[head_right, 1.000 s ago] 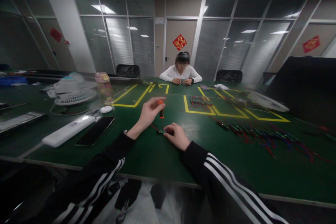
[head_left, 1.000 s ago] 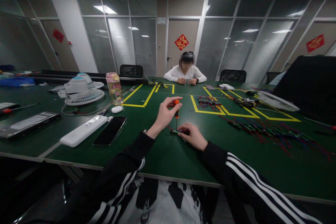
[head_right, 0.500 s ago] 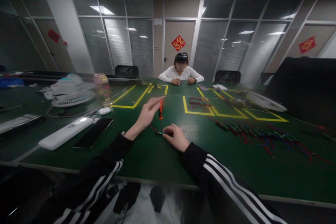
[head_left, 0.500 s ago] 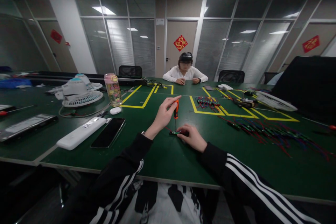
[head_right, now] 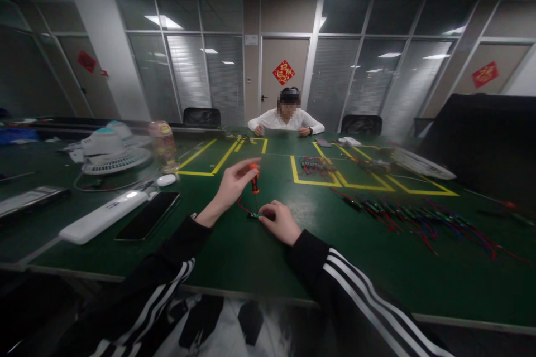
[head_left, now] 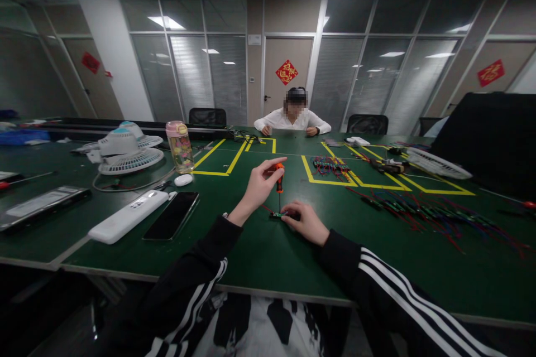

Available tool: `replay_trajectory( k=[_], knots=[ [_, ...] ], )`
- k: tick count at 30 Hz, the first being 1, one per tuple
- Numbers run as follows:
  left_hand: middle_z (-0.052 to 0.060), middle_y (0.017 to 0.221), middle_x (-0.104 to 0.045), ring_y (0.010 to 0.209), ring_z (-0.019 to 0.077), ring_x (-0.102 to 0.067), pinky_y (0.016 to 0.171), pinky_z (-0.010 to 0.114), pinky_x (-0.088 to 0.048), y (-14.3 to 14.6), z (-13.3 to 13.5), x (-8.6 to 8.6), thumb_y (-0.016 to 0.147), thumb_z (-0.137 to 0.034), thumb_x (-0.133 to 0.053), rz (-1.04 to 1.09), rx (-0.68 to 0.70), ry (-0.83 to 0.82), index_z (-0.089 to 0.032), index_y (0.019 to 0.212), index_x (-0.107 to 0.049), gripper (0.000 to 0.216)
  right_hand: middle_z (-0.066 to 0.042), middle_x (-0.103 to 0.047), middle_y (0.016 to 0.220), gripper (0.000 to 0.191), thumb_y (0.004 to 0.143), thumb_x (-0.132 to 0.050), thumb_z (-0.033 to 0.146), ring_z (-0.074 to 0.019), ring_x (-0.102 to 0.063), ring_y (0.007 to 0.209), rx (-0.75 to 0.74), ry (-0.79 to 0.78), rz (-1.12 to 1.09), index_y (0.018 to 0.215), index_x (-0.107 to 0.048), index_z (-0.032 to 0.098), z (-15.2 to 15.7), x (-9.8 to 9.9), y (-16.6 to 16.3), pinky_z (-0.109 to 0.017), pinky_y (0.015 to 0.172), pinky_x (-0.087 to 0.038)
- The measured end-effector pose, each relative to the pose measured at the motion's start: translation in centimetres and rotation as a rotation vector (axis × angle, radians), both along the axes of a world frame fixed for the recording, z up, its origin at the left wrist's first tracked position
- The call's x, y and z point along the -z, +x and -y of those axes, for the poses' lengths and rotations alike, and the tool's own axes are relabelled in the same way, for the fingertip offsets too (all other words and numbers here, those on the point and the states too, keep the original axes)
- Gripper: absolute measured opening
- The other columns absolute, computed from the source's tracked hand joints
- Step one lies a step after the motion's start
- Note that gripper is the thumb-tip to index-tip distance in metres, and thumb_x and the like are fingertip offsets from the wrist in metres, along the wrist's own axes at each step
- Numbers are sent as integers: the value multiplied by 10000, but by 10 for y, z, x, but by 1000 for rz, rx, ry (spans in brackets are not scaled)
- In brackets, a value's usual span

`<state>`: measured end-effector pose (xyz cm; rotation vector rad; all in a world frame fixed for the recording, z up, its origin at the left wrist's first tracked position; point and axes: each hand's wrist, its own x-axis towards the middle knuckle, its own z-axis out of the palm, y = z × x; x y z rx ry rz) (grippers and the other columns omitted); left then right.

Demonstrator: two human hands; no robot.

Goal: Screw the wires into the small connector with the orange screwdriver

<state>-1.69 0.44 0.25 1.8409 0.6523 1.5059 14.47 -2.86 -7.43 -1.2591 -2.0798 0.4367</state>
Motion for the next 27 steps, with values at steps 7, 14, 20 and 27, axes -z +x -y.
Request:
replay_trajectory(
  k=[7,14,20,27],
  knots=[
    [71,1055,-615,941,151,-588,841,276,-457,0,1,-1,865,-259,-471,-11,40,-9,-197,1167,-589,330,-31,-568,760,143,767,-606,208,-139,-527,678,-7,-1,-6,875,-690,166,-1,1,0,-254,641,-410],
    [68,1088,-605,923,148,-587,812,259,-463,-1,-1,0,817,-257,-548,8,-34,4,-193,1123,-620,320,-28,-566,759,138,761,-601,198,-138,-527,679,-8,-1,-19,864,-690,170,-1,2,0,-257,647,-416],
    [59,992,-627,856,142,-603,800,278,-477,1,0,2,812,-258,-551,27,18,-31,-187,1144,-600,342,-22,-561,752,132,748,-614,181,-133,-527,674,-12,5,-21,857,-687,170,-2,2,0,-253,640,-417],
    [67,1043,-610,925,144,-583,835,275,-456,2,2,0,867,-261,-465,-6,-17,7,-194,1141,-602,313,-23,-561,746,120,754,-623,204,-132,-527,674,3,5,-27,845,-690,165,-1,2,0,-249,635,-414]
  ],
)
